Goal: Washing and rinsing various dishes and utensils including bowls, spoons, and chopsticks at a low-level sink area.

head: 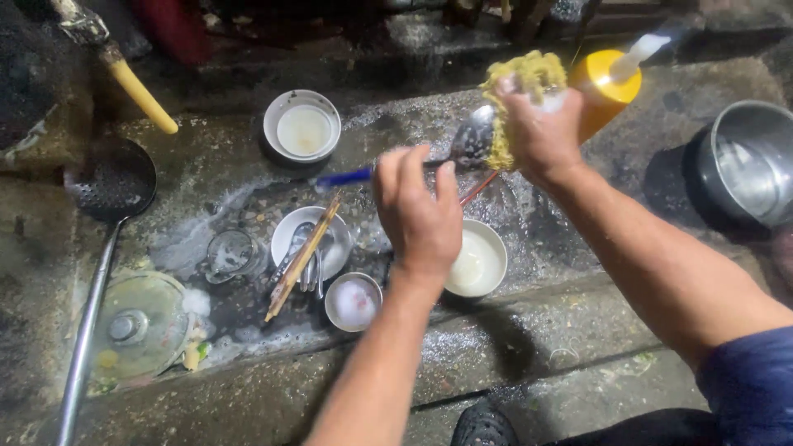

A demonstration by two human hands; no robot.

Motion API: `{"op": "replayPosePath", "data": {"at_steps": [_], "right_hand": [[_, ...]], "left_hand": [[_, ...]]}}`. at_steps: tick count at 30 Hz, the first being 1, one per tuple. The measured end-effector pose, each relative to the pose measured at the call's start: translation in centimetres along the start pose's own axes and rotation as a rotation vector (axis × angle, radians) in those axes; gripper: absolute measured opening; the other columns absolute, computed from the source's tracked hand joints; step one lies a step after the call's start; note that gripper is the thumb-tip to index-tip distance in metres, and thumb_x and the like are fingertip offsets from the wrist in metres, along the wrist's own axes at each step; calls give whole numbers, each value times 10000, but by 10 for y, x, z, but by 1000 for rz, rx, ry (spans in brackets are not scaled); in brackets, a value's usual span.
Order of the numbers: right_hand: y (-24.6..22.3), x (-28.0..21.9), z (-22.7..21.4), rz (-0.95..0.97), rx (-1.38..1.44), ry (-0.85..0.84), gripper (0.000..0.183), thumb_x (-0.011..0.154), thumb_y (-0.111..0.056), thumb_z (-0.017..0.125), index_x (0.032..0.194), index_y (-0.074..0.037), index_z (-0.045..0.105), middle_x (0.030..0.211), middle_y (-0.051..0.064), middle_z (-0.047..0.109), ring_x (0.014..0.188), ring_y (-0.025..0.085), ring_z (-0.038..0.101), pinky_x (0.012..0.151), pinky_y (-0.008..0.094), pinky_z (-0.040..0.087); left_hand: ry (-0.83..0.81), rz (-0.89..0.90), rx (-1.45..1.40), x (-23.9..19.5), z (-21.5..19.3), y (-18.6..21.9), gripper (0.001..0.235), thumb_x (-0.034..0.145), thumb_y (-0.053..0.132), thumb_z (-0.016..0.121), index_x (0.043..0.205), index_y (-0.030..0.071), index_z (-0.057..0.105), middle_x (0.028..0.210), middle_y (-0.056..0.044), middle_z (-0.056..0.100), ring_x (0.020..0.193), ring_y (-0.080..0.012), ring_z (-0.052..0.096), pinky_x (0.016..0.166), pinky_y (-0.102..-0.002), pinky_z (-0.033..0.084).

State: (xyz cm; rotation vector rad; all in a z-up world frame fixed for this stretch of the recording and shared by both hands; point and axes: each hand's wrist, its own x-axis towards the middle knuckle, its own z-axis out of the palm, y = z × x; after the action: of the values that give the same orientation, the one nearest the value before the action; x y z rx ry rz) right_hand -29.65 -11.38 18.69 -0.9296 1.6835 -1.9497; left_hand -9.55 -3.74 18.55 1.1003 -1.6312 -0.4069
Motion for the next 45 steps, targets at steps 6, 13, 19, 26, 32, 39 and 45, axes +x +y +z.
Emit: {"op": "replayPosePath", "data": {"at_steps": [6, 13, 19, 26, 32, 39, 45], "right_hand": [[-43, -49, -35, -708, -298, -371, 206, 1024, -61, 972, 968, 47, 806, 863, 187, 794, 705, 192, 698, 613, 333, 525], [-25, -102, -65, -167, -369, -856, 238, 876, -138, 976, 1011, -3, 832, 899, 162, 854, 817, 282, 835, 867, 447, 684], [-35, -125, -39, 17, -611, -962, 614, 897, -321, 970, 1398, -13, 791, 1184, 268, 831, 1100, 451, 824, 1044, 596, 622], [72, -147, -35, -261, -600, -1176, 185, 995, -218, 832, 929, -45, 831, 936, 171, 753, 864, 409, 781, 794, 502, 647], [69, -153, -24, -140, -645, -1161, 111, 893, -132, 872, 859, -28, 851, 858, 165, 773, 831, 380, 819, 795, 499, 667], [106, -150, -20, -199, -749, -1105, 210, 869, -202, 914, 702, -131, 809, 752, 76, 732, 717, 311, 782, 719, 456, 649], [98, -143, -11, -235, -755, -1095, 96, 881, -129, 857, 798, -91, 827, 782, 139, 754, 773, 377, 786, 724, 493, 624]], "left_hand": [[-346, -1345, -1337, -6, -4, 25, 733, 1058, 807, 622, 1395, 157, 662, 1559, -369, 517, 1374, -672, 624, 867, -930, 564], [-78, -1486, -1332, -48, 38, -59, 442, 1139, 144, 548, 1557, 106, 687, 1297, -325, 742, 1112, -463, 805, 979, -700, 656], [-109, -1233, -1345, -57, 19, -69, 499, 1149, 219, 672, 1621, 54, 677, 1360, -256, 810, 1174, -347, 813, 1057, -557, 679], [-52, -1341, -1212, -72, 22, -90, 342, 972, 268, 957, 1186, 33, 831, 1017, -257, 862, 816, -364, 871, 777, -553, 745], [126, -1334, -1017, -59, 11, -78, 363, 961, 340, 924, 1189, 63, 865, 1011, -229, 875, 804, -299, 845, 726, -478, 735], [68, -1209, -830, -62, 17, -91, 272, 1001, 246, 878, 1223, 91, 906, 999, -176, 886, 869, -211, 830, 771, -425, 735], [63, -1236, -824, -87, 41, -125, 217, 983, 279, 905, 968, 65, 871, 806, -120, 822, 673, -168, 732, 593, -363, 656]]}}
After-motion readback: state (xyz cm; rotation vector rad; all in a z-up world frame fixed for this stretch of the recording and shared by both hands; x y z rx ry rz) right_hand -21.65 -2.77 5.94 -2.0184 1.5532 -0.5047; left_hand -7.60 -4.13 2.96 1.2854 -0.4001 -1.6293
